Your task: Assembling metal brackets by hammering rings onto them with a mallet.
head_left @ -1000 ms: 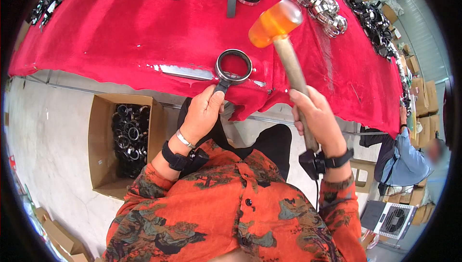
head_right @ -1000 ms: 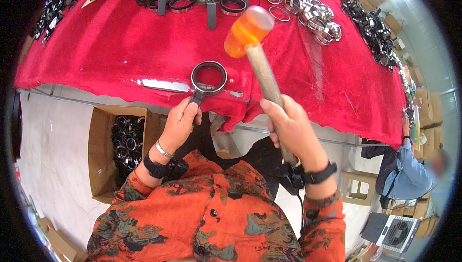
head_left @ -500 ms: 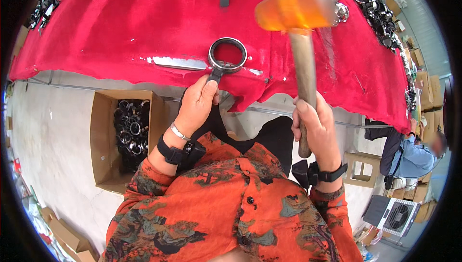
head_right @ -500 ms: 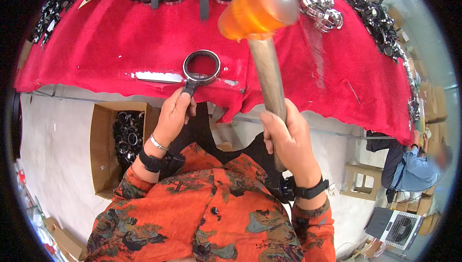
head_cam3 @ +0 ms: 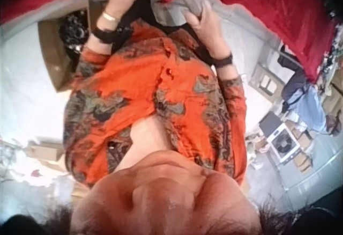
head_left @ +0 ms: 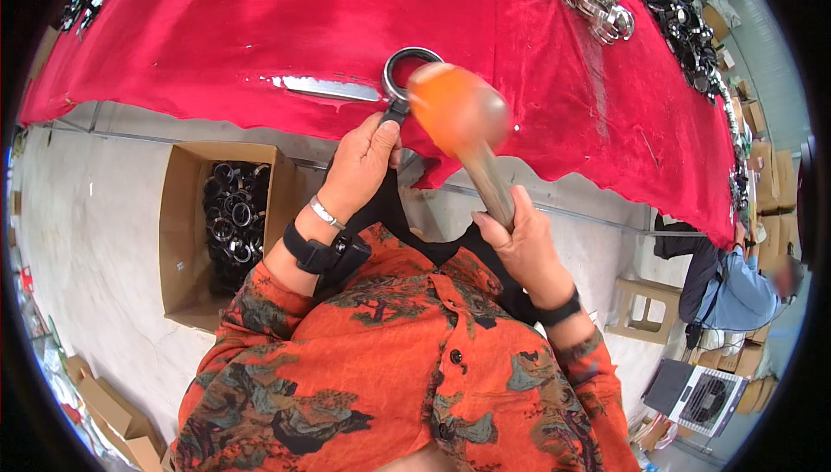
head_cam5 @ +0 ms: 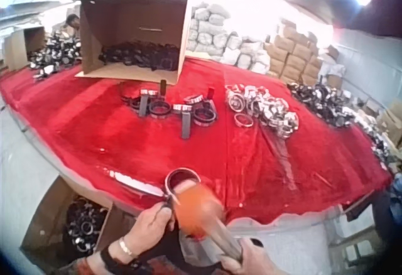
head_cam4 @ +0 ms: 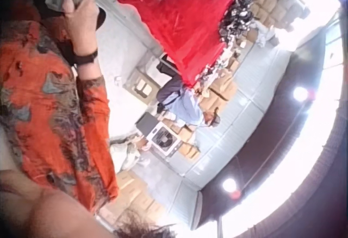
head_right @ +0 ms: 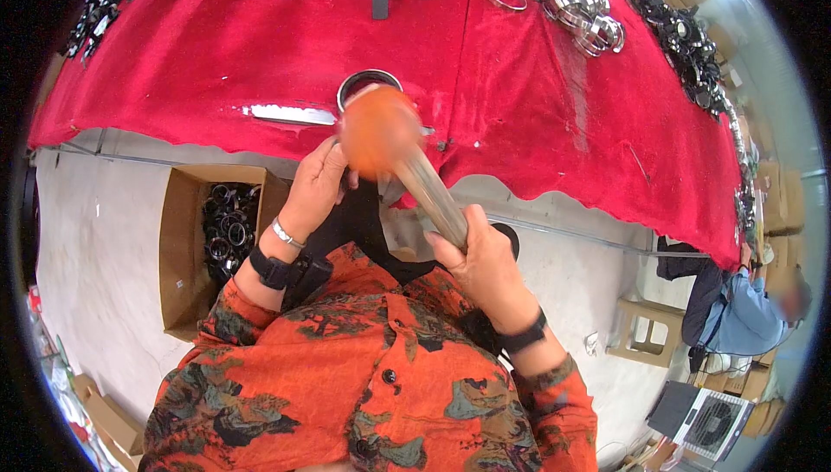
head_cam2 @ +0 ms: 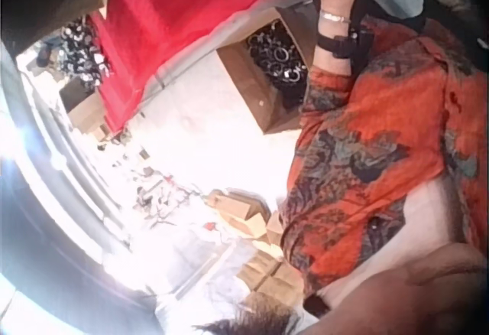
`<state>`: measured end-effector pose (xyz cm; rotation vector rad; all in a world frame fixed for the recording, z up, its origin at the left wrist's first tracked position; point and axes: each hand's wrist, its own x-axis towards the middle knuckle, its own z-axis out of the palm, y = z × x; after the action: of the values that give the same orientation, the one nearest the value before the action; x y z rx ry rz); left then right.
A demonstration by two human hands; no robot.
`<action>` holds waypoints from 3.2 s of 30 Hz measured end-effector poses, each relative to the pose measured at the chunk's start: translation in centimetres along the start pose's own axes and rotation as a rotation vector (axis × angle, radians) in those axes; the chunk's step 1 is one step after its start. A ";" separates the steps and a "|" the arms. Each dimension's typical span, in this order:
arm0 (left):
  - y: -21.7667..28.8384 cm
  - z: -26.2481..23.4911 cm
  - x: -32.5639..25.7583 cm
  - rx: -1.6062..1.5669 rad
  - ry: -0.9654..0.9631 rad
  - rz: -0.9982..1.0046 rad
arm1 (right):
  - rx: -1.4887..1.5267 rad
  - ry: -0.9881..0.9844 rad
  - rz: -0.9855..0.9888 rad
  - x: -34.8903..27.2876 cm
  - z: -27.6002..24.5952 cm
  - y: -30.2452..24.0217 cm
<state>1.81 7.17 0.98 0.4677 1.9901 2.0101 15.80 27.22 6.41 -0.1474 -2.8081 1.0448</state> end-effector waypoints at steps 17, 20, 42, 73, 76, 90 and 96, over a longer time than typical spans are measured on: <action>-0.8 -0.5 -0.3 0.136 0.097 0.078 | 0.178 -0.025 0.033 6.5 -2.2 -8.6; -0.6 -0.3 -0.3 0.182 0.108 0.119 | 0.387 0.094 0.036 6.4 -2.2 -8.3; -0.3 -0.6 -0.1 0.183 0.064 0.147 | 0.217 -0.029 0.238 8.6 -3.8 -8.1; -0.8 -0.8 -0.4 0.127 0.017 0.068 | 0.232 -0.070 0.143 5.5 -4.4 -6.0; -0.5 -0.6 -0.2 0.126 0.009 0.069 | 0.477 0.052 0.254 5.1 -4.3 -6.3; -0.4 -0.6 0.1 0.128 -0.009 0.033 | 0.803 -0.166 0.538 3.4 -0.8 -1.9; 0.1 -0.8 -0.4 0.096 0.027 -0.006 | 0.861 -0.127 0.455 1.0 -3.8 -2.4</action>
<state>1.90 6.28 1.04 0.4568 2.1089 1.9330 15.38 27.99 10.96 -0.6391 -2.1852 2.3079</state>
